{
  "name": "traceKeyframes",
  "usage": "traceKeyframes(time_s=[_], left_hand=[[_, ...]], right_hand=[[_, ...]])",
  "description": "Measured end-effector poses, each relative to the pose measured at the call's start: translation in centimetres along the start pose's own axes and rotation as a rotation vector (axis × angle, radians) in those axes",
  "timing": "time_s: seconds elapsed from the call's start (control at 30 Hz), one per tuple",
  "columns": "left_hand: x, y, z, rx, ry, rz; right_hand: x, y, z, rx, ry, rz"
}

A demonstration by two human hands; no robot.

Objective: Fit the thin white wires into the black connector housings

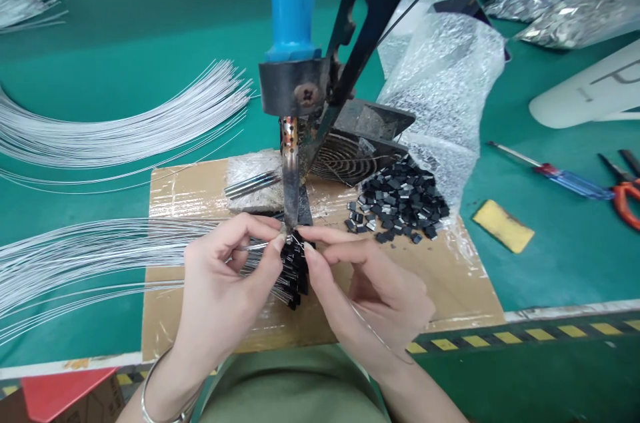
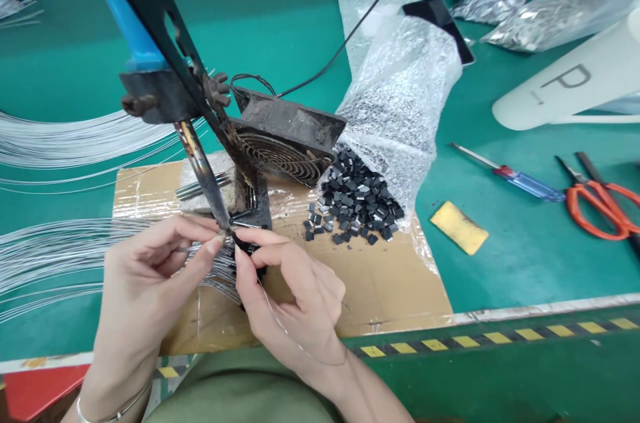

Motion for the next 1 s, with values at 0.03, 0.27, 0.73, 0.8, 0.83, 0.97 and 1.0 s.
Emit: traceKeyframes(time_s=[0.03, 0.27, 0.73, 0.8, 0.83, 0.97, 1.0], left_hand=[[0.0, 0.0, 0.0, 0.000, -0.002, -0.004], [0.1, 0.1, -0.1, 0.021, -0.033, 0.004], [-0.7, 0.5, -0.5, -0.020, -0.307, 0.116], [-0.5, 1.2, -0.9, -0.009, -0.386, 0.194], [-0.3, 1.6, -1.2, 0.008, -0.409, 0.229], [0.2, 1.4, -4.3, 0.148, -0.515, 0.313], [0.2, 0.6, -5.4, 0.184, -0.587, 0.323]], right_hand=[[0.0, 0.0, 0.0, 0.005, -0.001, -0.003], [-0.2, -0.1, 0.0, 0.039, 0.009, -0.013], [1.0, 0.2, -0.7, -0.067, -0.052, 0.109], [1.5, 0.1, -1.7, 0.001, -0.034, 0.144], [1.8, 0.1, -2.5, 0.065, -0.037, 0.157], [3.3, 0.1, -5.5, 0.291, -0.024, 0.187], [3.7, 0.1, -6.2, 0.331, -0.013, 0.183]])
Point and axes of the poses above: each hand's wrist, its own y-axis away from the middle knuckle, its own z-axis out of the palm, x = y × z, the point moved 5 cm from there along -y, towards the middle knuckle, and after that the axes turned 4 degrees about -x, right-handed, at the moved point
